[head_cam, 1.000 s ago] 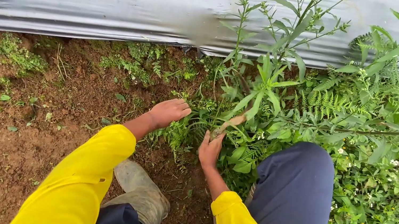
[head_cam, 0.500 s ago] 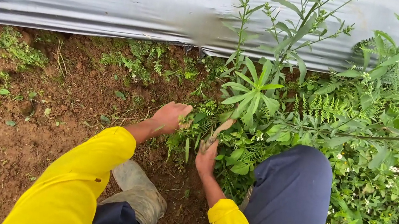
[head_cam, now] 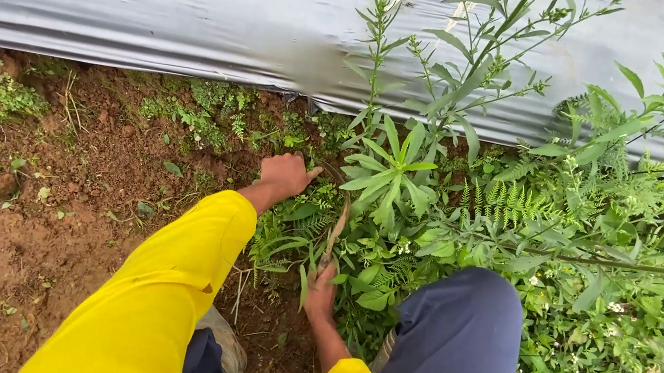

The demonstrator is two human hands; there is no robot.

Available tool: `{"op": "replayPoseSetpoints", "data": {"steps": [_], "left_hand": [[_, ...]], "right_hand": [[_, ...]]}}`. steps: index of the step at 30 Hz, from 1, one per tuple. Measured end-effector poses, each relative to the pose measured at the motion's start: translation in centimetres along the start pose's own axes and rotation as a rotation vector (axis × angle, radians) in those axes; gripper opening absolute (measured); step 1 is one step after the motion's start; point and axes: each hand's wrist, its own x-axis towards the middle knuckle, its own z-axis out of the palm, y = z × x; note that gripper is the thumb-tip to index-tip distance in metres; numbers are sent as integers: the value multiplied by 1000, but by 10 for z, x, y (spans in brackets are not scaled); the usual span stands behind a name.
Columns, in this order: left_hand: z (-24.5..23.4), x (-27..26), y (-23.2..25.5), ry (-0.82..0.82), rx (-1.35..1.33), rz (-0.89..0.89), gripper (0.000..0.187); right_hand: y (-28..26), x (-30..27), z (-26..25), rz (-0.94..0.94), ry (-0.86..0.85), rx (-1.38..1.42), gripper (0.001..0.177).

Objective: The person is weeding a garden bed, pulling out unwanted plants by hand and using a hand sickle to cut roots and clear the area around the crops.

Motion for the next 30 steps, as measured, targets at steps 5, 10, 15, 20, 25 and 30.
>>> {"op": "replayPoseSetpoints", "data": {"steps": [5,10,15,20,25,30], "left_hand": [[59,64,-30,111,40,75,60],[50,31,-25,101,68,164,59],[45,21,-18,114,55,168,56],[45,-3,-13,28,92,179,56],[17,-39,-7,227,276,208,56],[-15,-44,-24,485,340,140,58]], "right_hand": [[-38,-13,-14,46,43,-159,62],[-67,4,-13,-60,66,-185,71],[-99,6,-5,277,148,585,75],[165,65,11,-50,-81,-323,62],[25,7,-8,91,-81,-292,63],[38,17,-8,52,-44,-253,65]]}}
